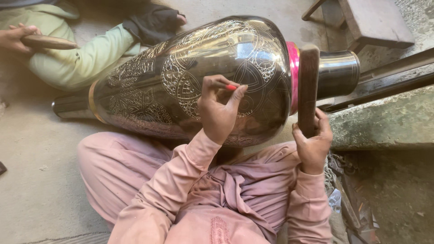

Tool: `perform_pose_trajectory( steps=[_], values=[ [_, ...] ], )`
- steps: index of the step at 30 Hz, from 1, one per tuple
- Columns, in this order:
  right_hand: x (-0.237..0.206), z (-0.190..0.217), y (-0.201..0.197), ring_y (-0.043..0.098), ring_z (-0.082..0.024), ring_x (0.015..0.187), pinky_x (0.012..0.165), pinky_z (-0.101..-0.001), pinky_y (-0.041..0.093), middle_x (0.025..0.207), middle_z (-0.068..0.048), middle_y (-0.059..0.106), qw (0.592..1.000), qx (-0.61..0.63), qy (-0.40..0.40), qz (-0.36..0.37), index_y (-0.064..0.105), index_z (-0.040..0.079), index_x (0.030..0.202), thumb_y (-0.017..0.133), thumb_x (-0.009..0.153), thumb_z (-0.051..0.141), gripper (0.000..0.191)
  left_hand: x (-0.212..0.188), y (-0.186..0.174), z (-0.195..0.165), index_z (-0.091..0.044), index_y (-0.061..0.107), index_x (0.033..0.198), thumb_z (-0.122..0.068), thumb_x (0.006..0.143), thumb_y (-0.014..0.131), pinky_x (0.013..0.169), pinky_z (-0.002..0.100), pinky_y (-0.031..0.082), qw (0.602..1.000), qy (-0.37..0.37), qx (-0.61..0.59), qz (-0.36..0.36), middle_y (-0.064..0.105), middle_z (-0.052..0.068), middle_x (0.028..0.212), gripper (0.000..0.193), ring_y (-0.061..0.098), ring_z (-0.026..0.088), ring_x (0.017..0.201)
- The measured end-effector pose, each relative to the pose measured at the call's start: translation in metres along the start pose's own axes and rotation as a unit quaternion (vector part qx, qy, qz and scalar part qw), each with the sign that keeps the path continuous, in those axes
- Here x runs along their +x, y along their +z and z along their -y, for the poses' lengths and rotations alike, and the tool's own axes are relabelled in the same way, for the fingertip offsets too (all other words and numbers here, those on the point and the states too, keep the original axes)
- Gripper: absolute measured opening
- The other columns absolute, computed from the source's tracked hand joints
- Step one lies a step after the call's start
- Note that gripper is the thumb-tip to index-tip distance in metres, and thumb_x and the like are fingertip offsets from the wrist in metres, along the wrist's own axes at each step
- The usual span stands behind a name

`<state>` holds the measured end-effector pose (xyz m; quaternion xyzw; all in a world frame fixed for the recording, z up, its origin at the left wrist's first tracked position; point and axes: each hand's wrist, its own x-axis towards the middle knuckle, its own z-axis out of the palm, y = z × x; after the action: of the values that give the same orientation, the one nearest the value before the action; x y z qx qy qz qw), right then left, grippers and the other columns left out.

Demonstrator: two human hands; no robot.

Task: The person uses a small chisel and a wooden mallet to engrave intricate patterns onto a large metal vase. They repeatedly tap the chisel to create detailed designs on the vase's surface.

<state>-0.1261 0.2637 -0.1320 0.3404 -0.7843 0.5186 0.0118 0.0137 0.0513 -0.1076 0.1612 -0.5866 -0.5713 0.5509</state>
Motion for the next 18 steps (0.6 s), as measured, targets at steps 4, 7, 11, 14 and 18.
perform_pose_trajectory(
  steps=[4, 7, 11, 14, 18],
  values=[
    [0.024, 0.043, -0.022, 0.066, -0.013, 0.086, 0.07, -0.0258, 0.056, 0.104, -0.008, 0.068, 0.976, -0.124, -0.177, -0.004, 0.055, 0.007, 0.155, 0.072, 0.095, -0.01, 0.064, 0.003, 0.003, -0.002, -0.004, 0.049, 0.11, -0.002, 0.097, 0.077, 0.083, 0.028, 0.067, 0.999, -0.031, -0.015, -0.016, 0.068, 0.007, 0.097, 0.031, 0.077, 0.017, 0.093],
    [0.042, 0.086, -0.035, 0.065, -0.012, 0.08, 0.068, -0.0265, 0.055, 0.103, -0.007, 0.07, 0.912, -0.266, -0.313, -0.001, 0.06, 0.012, 0.153, 0.077, 0.104, -0.003, 0.054, 0.002, 0.004, -0.001, -0.004, 0.048, 0.109, -0.002, 0.097, 0.076, 0.083, 0.029, 0.066, 0.999, -0.031, -0.013, -0.019, 0.068, 0.007, 0.097, 0.031, 0.077, 0.017, 0.092],
    [0.06, 0.149, -0.046, 0.058, -0.014, 0.062, 0.054, -0.0301, 0.048, 0.091, -0.006, 0.074, 0.768, -0.434, -0.469, -0.046, 0.073, 0.018, 0.135, 0.08, 0.097, 0.007, 0.04, -0.001, 0.008, 0.006, -0.003, 0.051, 0.109, -0.003, 0.097, 0.077, 0.085, 0.029, 0.065, 0.999, -0.017, -0.029, -0.032, 0.066, 0.008, 0.097, 0.029, 0.076, 0.017, 0.093],
    [0.059, 0.194, -0.042, 0.057, -0.012, 0.074, 0.069, -0.0281, 0.051, 0.101, -0.001, 0.069, 0.768, -0.414, -0.489, 0.006, 0.065, 0.028, 0.147, 0.067, 0.105, 0.009, 0.046, -0.005, 0.005, 0.016, -0.002, 0.063, 0.108, 0.0, 0.094, 0.076, 0.083, 0.032, 0.063, 0.998, 0.016, 0.045, -0.033, 0.074, 0.011, 0.097, 0.018, 0.078, 0.021, 0.092],
    [0.058, 0.246, -0.033, 0.055, -0.015, 0.064, 0.062, -0.0326, 0.049, 0.085, -0.001, 0.064, 0.689, -0.494, -0.53, 0.027, 0.074, 0.035, 0.137, 0.075, 0.102, 0.023, 0.037, -0.008, 0.005, 0.029, 0.003, 0.064, 0.104, -0.002, 0.088, 0.078, 0.082, 0.038, 0.058, 0.986, 0.074, 0.136, -0.058, 0.072, 0.015, 0.097, 0.022, 0.073, 0.027, 0.089]
  ],
)
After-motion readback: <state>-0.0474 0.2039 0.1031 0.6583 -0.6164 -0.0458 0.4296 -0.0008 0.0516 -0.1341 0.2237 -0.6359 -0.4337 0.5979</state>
